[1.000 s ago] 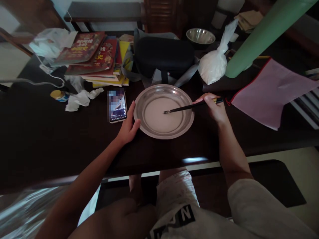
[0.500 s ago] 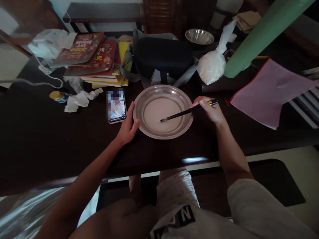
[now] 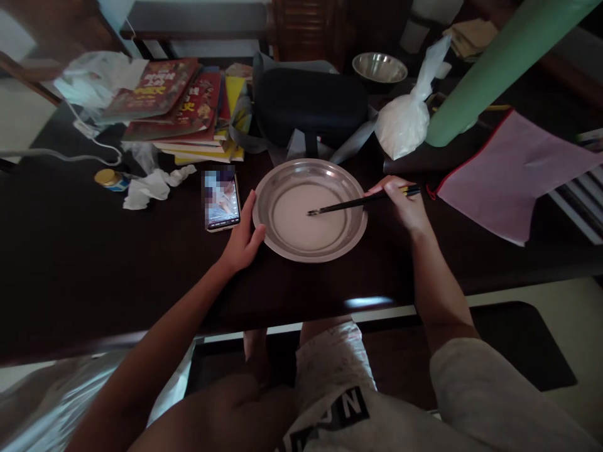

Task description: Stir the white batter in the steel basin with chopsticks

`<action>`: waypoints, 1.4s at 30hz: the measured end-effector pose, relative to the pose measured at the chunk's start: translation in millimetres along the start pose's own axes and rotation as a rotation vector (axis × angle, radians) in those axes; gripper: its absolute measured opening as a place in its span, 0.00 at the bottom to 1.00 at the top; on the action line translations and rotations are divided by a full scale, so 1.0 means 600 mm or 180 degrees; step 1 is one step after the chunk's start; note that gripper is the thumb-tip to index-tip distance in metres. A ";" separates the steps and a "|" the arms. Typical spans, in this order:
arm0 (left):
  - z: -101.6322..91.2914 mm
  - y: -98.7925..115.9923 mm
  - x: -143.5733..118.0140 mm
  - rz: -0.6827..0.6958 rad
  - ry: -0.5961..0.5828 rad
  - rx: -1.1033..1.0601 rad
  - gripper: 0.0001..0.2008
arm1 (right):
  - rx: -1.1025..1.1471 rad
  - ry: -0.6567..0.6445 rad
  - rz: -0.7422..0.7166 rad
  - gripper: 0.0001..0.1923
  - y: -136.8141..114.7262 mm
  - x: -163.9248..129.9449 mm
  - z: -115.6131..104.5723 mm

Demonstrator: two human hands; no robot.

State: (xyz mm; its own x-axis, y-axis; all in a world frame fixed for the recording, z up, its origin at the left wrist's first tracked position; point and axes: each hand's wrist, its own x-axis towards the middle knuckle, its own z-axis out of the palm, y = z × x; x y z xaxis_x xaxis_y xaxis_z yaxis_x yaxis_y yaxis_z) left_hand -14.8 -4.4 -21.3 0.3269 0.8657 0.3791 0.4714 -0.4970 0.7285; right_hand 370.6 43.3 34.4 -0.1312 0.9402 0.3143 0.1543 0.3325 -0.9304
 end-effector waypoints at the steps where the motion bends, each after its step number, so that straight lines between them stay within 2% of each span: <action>1: 0.000 -0.001 0.000 -0.0003 0.0000 -0.0002 0.38 | 0.0048 0.0072 0.0035 0.18 0.000 0.000 -0.001; 7: 0.000 -0.002 0.000 0.0016 0.0013 0.0030 0.38 | -0.0065 -0.0289 -0.0083 0.18 0.004 0.000 0.001; 12: -0.001 -0.001 0.000 0.0009 -0.0018 0.0057 0.38 | 0.0073 0.0067 0.0091 0.18 0.002 0.000 0.000; 17: -0.001 -0.001 0.000 0.0012 0.0032 0.0034 0.38 | -0.0102 -0.0287 -0.0019 0.20 -0.001 0.000 0.002; 21: -0.001 0.002 0.000 -0.0022 -0.0009 0.0040 0.38 | -0.0034 0.0044 0.0080 0.19 -0.002 0.000 0.001; 27: 0.000 0.003 0.001 -0.0015 0.0036 -0.0026 0.38 | -0.0096 -0.0206 -0.0031 0.20 0.001 0.000 0.003; 32: -0.001 0.001 0.000 0.0020 0.0000 0.0027 0.38 | 0.0133 0.0129 0.0098 0.19 0.001 0.001 0.002; 37: 0.000 0.000 0.000 0.0021 0.0037 0.0013 0.38 | -0.0026 -0.0263 -0.0044 0.19 0.000 0.000 0.003; 42: 0.002 0.000 0.000 0.0011 0.0064 -0.0033 0.38 | 0.0068 0.0114 0.0131 0.19 0.001 0.000 0.001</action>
State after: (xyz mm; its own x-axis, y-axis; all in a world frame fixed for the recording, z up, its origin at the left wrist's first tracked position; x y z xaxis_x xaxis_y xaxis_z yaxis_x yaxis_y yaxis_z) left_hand -13.9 -4.4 -21.9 0.3118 0.8651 0.3929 0.4618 -0.4994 0.7331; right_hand 370.1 43.4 34.0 -0.0900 0.9552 0.2818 0.1380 0.2922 -0.9463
